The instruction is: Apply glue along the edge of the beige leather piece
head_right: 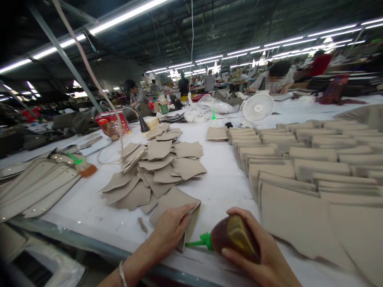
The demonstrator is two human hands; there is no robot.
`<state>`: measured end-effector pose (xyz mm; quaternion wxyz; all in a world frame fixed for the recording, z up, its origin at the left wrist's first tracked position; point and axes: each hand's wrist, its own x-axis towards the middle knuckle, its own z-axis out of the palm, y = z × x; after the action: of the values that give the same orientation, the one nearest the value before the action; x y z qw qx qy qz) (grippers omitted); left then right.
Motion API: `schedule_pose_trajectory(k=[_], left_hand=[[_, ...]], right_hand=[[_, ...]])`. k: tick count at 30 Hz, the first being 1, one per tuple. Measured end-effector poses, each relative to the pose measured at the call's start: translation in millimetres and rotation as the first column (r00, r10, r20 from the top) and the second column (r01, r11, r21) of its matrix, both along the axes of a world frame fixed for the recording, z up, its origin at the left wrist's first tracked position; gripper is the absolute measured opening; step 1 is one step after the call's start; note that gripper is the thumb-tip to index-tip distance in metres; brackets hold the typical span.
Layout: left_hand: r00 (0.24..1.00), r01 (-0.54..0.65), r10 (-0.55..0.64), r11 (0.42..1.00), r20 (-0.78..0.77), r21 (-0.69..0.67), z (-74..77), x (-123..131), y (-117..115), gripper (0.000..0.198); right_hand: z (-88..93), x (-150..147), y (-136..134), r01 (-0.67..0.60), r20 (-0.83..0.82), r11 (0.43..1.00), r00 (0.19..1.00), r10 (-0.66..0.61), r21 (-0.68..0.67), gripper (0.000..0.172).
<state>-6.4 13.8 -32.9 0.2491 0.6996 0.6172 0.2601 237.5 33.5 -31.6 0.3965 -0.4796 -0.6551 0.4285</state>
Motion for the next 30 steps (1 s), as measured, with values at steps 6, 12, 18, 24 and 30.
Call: schedule_pose_trajectory(k=[6, 12, 18, 24, 30], left_hand=[[1.0, -0.015, 0.015, 1.0, 0.026, 0.004, -3.4, 0, -1, 0.044], [0.998, -0.049, 0.05, 0.998, 0.027, -0.027, -2.5, 0, -2, 0.043], [1.0, -0.016, 0.016, 0.999, 0.002, -0.033, -2.9, 0, -1, 0.044], [1.0, 0.004, -0.004, 1.0, -0.008, -0.031, -1.7, 1, -1, 0.044], [0.999, 0.018, -0.02, 0.998, -0.029, -0.057, 2.1, 1, 3, 0.044]], right_hand=[[-0.9, -1, -3, 0.026, -0.009, 1.0, 1.0, -0.026, 0.011, 0.053], [-4.3, -2, -7, 0.033, 0.007, 0.999, 0.999, -0.033, 0.034, 0.048], [-25.9, 10, -1, -0.058, 0.048, 0.99, 0.997, 0.052, 0.131, 0.053], [-28.5, 19, 20, -0.044, 0.175, 0.966, 0.985, -0.001, 0.254, 0.051], [-21.6, 16, 20, -0.036, 0.162, 0.977, 0.987, 0.001, 0.212, 0.051]])
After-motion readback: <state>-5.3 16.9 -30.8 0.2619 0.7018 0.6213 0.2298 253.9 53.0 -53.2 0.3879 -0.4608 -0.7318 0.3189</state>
